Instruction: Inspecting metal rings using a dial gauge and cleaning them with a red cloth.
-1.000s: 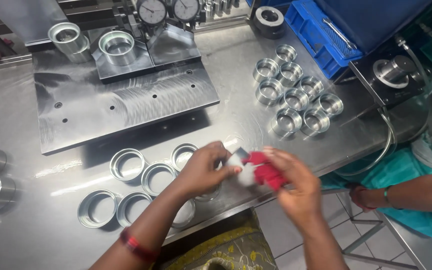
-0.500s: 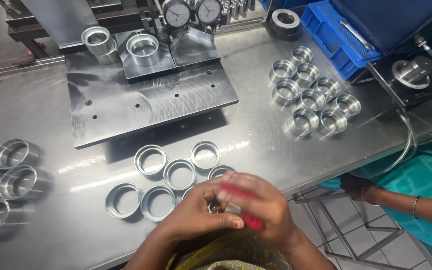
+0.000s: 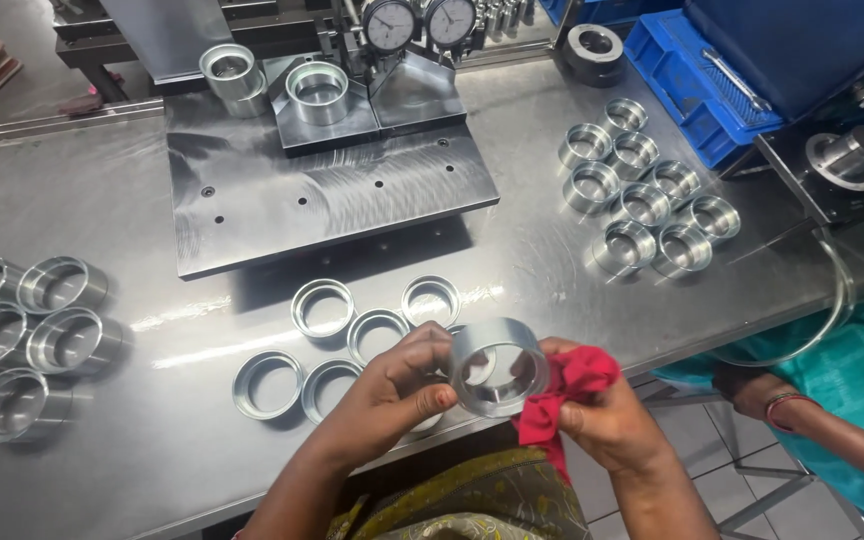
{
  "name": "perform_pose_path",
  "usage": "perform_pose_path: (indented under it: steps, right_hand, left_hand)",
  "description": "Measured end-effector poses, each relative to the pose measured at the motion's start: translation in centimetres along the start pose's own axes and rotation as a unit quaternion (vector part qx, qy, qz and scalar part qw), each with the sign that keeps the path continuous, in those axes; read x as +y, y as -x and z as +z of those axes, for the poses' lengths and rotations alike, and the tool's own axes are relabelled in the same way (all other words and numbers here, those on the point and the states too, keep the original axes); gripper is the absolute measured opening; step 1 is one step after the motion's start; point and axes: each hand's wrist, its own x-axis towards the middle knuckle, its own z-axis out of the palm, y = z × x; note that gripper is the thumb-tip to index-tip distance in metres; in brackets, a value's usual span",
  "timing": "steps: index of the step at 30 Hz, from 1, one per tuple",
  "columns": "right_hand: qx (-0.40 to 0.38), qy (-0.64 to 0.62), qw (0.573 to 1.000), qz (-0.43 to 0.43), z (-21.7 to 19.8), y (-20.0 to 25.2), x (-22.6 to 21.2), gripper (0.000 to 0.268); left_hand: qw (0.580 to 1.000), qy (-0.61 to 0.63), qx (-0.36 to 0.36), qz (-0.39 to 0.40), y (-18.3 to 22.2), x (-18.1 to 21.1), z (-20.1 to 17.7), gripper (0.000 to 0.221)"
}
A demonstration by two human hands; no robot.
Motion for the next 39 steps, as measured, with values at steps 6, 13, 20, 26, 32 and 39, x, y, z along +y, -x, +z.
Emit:
perform_pose_path:
  steps: [6, 13, 20, 26, 32, 39]
  right_hand:
    - [0.073, 0.032, 0.991, -0.103, 0.6, 0.6, -1.9, 0.061]
    - [0.071, 0.237, 0.955, -0.166, 1.8, -0.7, -1.7, 0.044]
    - [0.284, 0.656, 0.683, -0.150, 1.0, -3.6, -0.7, 0.033]
    - [0.263, 0.683, 0.654, -0.193, -0.5, -4.5, 0.7, 0.036]
    - [0.293, 0.578, 0.722, -0.241, -0.9, -4.4, 1.4, 0.040]
    - [0.322, 0.587, 0.701, -0.246, -1.4, -4.9, 2.0, 0.042]
  left_hand:
    - [0.996, -0.083, 0.010, 0.027, -0.5, 0.7, 0.2, 0.050]
    - [0.986, -0.165, 0.028, 0.018, -0.8, 1.0, 0.2, 0.059]
    - [0.896, -0.358, 0.233, -0.122, 0.3, 2.4, -1.1, 0.076]
    - [0.819, -0.491, 0.293, -0.048, 3.5, 0.1, -3.9, 0.066]
    - [0.753, -0.573, 0.321, -0.049, 4.6, -0.5, -4.6, 0.068]
    - [0.725, -0.638, 0.259, -0.003, 3.2, -1.4, -5.2, 0.078]
